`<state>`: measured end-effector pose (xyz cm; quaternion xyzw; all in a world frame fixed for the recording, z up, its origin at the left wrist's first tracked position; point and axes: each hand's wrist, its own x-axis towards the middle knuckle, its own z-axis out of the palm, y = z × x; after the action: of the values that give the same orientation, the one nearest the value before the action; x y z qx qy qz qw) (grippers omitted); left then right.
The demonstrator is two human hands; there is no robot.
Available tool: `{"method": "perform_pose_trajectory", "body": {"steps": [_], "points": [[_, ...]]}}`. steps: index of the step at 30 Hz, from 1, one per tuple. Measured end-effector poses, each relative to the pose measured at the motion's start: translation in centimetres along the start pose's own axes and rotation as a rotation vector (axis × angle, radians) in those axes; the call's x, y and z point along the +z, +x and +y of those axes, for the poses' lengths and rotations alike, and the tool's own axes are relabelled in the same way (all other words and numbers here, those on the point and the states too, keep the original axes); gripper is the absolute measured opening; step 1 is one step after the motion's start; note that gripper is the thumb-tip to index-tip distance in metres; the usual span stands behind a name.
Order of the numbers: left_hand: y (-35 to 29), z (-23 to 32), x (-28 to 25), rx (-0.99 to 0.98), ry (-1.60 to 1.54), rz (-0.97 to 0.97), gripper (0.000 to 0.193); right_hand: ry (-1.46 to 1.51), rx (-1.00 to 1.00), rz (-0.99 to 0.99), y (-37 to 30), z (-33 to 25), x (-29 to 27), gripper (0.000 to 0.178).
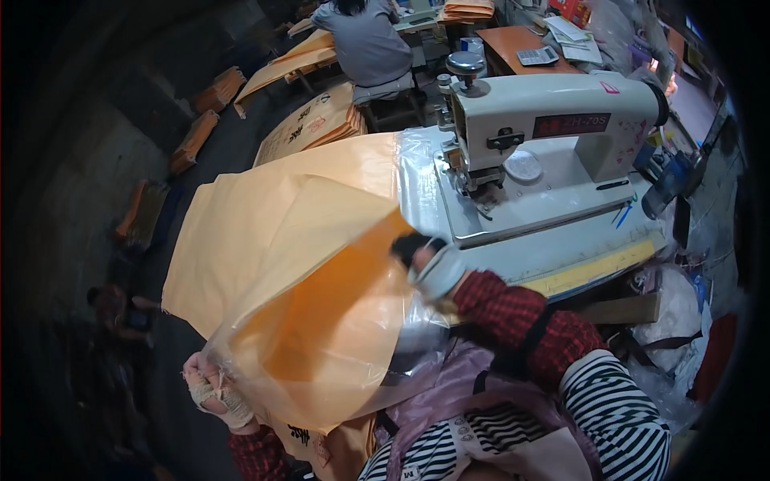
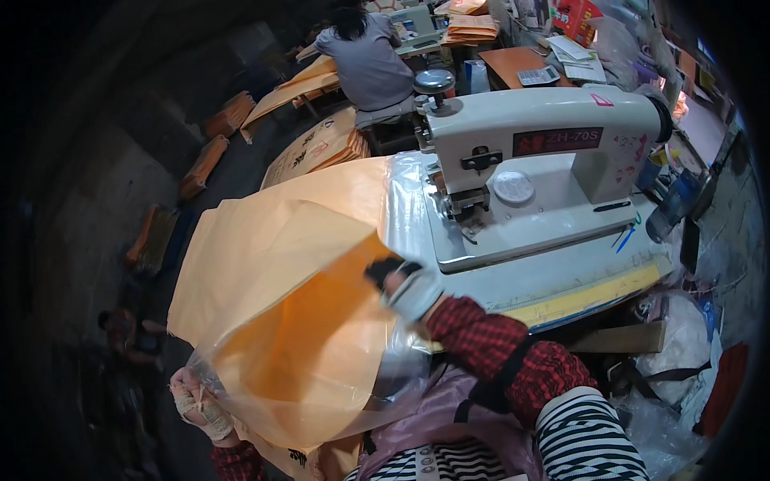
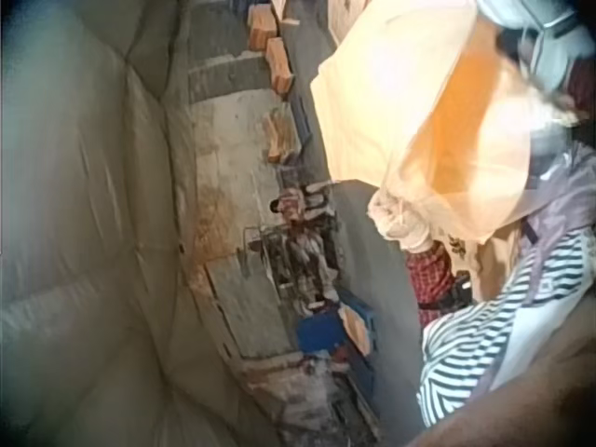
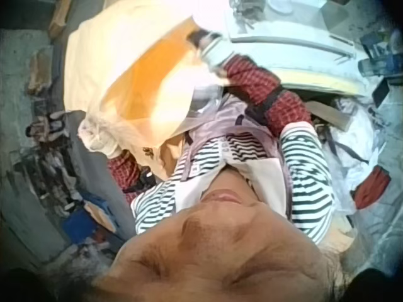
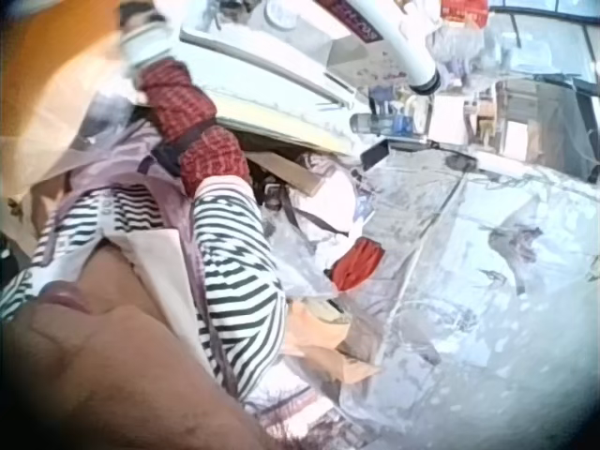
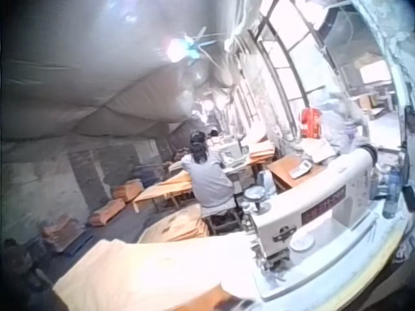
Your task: Sewing the edges of large yellow plastic bags using an industrial sewing machine.
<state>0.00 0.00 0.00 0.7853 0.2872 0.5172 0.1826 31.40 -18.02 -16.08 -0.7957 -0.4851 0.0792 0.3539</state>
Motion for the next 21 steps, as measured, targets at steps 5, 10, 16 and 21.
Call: {"method": "perform_pose_trajectory", "body": {"steps": [5,10,16,21], "points": [[-0.5,0.8,-2.4,-0.143,0.087,0.087,0.022,-0.128,-0.093,0.058,-0.8,-1.4,-0.2,0.027],[-3.8,-3.2,-4.8,0.102,0.309,-0.065,0.018,0.06,0.036,0.507,5.3,-0.9,-8.2,0.012],[-7.6,-2.9,-7.2,0.2,0.493,-0.269,0.013,-0.307,-0.41,0.747,9.0,-5.2,-11.3,0.026],[-5.5,-2.6,-13.8,0.334,0.969,-0.429,0.025,-0.47,-0.542,0.076,9.9,-7.2,-9.7,0.019]]}}
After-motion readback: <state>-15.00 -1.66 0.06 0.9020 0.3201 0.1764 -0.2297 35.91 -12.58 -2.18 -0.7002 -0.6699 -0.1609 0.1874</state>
